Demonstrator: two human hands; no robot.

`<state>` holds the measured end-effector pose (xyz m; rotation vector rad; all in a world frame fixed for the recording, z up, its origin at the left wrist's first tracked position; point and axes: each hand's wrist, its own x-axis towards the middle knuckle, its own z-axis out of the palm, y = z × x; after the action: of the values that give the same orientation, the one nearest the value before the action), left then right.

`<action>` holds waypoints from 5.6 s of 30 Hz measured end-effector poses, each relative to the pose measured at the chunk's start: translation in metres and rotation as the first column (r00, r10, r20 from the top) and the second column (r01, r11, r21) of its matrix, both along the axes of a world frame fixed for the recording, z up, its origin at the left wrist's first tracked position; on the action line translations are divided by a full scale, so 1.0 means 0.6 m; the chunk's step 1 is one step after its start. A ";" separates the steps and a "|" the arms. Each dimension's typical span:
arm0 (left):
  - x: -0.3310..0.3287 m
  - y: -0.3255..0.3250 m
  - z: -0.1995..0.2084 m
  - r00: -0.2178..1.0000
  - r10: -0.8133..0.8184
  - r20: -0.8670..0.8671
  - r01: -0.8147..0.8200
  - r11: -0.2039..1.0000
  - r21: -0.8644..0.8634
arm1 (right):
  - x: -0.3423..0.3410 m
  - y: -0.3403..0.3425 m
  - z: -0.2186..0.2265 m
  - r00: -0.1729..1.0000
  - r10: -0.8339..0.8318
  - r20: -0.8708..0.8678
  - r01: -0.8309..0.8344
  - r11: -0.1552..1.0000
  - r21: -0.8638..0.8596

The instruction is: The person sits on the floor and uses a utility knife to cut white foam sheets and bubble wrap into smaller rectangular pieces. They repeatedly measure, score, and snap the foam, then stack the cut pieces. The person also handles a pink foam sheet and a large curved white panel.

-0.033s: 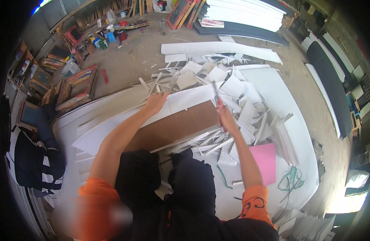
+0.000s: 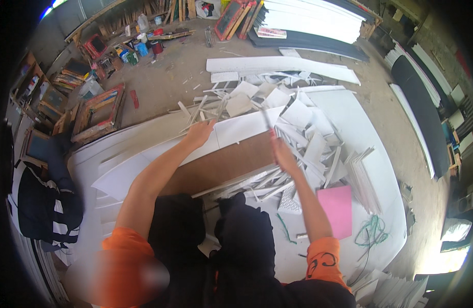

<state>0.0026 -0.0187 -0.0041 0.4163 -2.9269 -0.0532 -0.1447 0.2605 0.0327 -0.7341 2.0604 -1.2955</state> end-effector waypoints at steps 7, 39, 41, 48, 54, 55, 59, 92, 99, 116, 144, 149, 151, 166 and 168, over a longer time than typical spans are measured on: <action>0.000 -0.003 0.017 0.998 -0.048 0.030 0.044 0.993 0.114 | 0.078 -0.107 -0.036 0.955 0.165 -0.247 -0.144 0.984 0.100; 0.002 0.004 0.029 1.000 0.006 -0.015 0.000 0.941 0.337 | 0.214 -0.134 0.030 0.841 0.161 -0.517 0.074 0.911 0.405; 0.007 0.002 0.027 0.999 0.027 -0.020 -0.018 0.943 0.332 | 0.222 -0.140 0.036 0.819 0.211 -0.533 0.039 0.907 0.420; 0.012 0.005 0.030 0.999 -0.007 -0.031 0.017 0.946 0.324 | 0.212 -0.200 0.025 0.855 0.212 -0.473 0.002 0.911 0.412; 0.016 0.008 0.014 0.992 -0.069 -0.109 0.098 0.951 0.294 | 0.180 -0.234 0.014 0.921 0.204 -0.331 -0.051 0.907 0.417; 0.014 0.006 0.016 0.990 -0.065 -0.128 0.098 0.957 0.274 | 0.177 -0.237 0.006 0.911 0.215 -0.351 -0.057 0.910 0.410; 0.007 0.024 0.018 0.994 -0.046 -0.099 0.068 0.970 0.232 | 0.158 -0.223 -0.028 0.846 0.246 -0.472 -0.053 0.921 0.385; 0.005 0.011 0.003 0.975 -0.087 -0.204 0.116 0.984 0.135 | 0.158 -0.229 0.049 0.843 0.414 -0.344 -0.115 0.763 0.636; 0.014 0.008 0.004 0.964 -0.130 -0.230 0.148 0.987 0.063 | 0.153 -0.260 0.014 0.824 0.438 -0.360 -0.125 0.760 0.638; 0.003 0.028 0.027 0.995 0.044 -0.093 -0.015 0.956 0.292 | 0.169 -0.237 0.012 0.819 0.431 -0.379 -0.105 0.763 0.638; -0.007 0.009 0.024 0.995 -0.076 -0.067 0.095 0.925 0.368 | 0.156 -0.257 -0.071 0.794 0.463 -0.393 -0.099 0.737 0.668; -0.008 0.022 0.011 0.998 0.006 -0.067 0.021 0.922 0.386 | 0.154 -0.247 -0.067 0.786 0.460 -0.414 -0.096 0.752 0.652; -0.004 0.033 0.015 0.998 -0.004 -0.059 0.026 0.926 0.377 | 0.158 -0.232 -0.058 0.784 0.456 -0.421 -0.099 0.762 0.640; -0.015 0.003 0.007 0.998 -0.036 -0.048 0.048 0.962 0.270 | 0.151 -0.253 -0.006 0.785 0.567 -0.248 -0.187 0.599 0.778; -0.014 0.007 0.011 0.999 -0.043 -0.032 0.051 0.950 0.308 | 0.149 -0.259 -0.025 0.783 0.566 -0.259 -0.180 0.604 0.776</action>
<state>-0.0055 -0.0145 0.0025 0.3858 -2.9074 -0.5256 -0.0554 0.1050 0.0175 -1.1066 2.3361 0.0391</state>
